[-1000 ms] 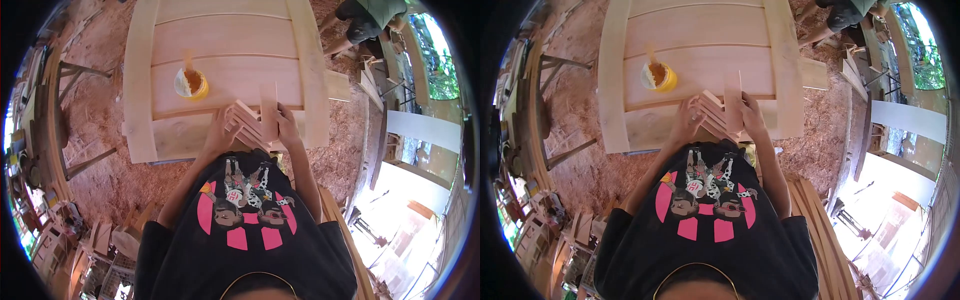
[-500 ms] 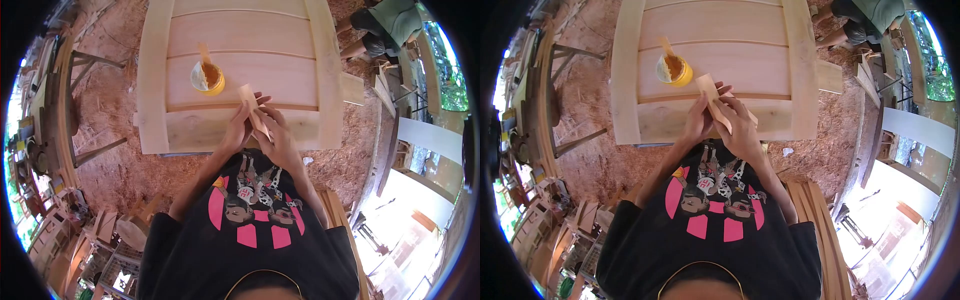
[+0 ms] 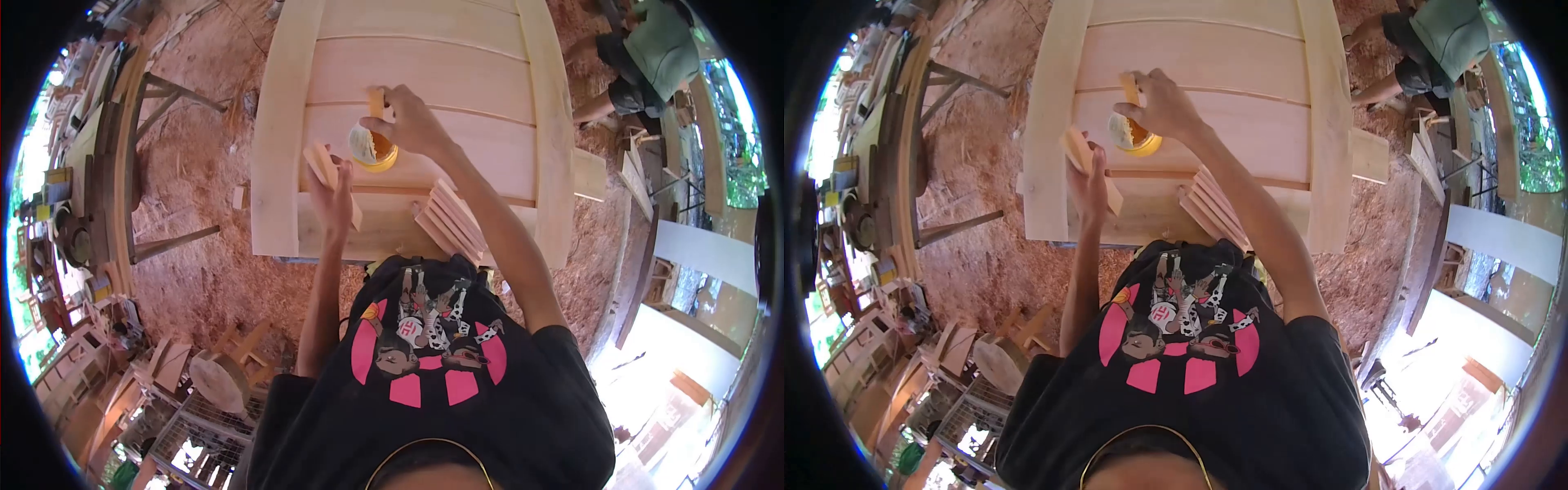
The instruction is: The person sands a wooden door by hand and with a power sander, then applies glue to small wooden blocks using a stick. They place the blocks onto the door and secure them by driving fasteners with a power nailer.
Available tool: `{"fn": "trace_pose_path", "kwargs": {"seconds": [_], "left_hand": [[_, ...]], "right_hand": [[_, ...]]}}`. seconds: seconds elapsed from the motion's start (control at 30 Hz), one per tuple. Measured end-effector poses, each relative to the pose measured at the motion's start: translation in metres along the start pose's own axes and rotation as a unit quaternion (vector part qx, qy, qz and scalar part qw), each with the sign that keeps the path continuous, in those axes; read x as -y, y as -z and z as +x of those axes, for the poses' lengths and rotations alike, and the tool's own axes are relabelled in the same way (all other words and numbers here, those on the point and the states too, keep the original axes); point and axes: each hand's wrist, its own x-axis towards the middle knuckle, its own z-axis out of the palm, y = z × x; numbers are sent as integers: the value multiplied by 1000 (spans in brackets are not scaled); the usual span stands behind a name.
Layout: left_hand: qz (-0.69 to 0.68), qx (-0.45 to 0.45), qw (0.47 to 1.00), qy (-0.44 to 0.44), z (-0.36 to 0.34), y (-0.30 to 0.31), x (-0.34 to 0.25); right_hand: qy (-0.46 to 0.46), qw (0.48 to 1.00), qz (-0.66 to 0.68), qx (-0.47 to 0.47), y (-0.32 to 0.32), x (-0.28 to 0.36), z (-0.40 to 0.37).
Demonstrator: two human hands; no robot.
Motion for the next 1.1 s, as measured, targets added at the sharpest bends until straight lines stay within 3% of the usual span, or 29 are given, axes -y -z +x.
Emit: {"fn": "trace_pose_path", "kwargs": {"seconds": [0.03, 0.13, 0.3, 0.4, 0.6, 0.73, 0.83, 0.87, 0.97, 1.1], "left_hand": [[78, -41, 996, 0, 14, 3, 15], [103, -50, 993, 8, 34, 4, 36], [78, -8, 993, 88, 39, -1, 42], [69, -3, 993, 97, 43, 1, 45], [39, -12, 992, 121, 43, 2, 47], [-23, -15, 988, 151, 39, 4, 46], [-143, 10, 979, 143, 35, 11, 46], [-143, 6, 979, 143, 32, 10, 33], [-225, 3, 959, 172, 27, 10, 1], [-235, -18, 945, 225, 22, 17, -23]], "right_hand": [[8, 1000, -1, 4, -1, 1, 3], [-7, 999, -5, 50, -7, 8, 1], [-36, 993, 82, -71, -2, 4, -25], [-95, 990, 69, -75, 17, 9, -31], [-63, 980, 85, -171, 56, 32, -40], [-107, 968, 127, -187, 75, 23, -59], [-167, 913, 300, -220, 83, 5, -79], [-166, 914, 302, -216, 88, 4, -85], [-240, 852, 382, -265, 95, -5, -104], [-243, 820, 438, -277, 109, -11, -132]]}}
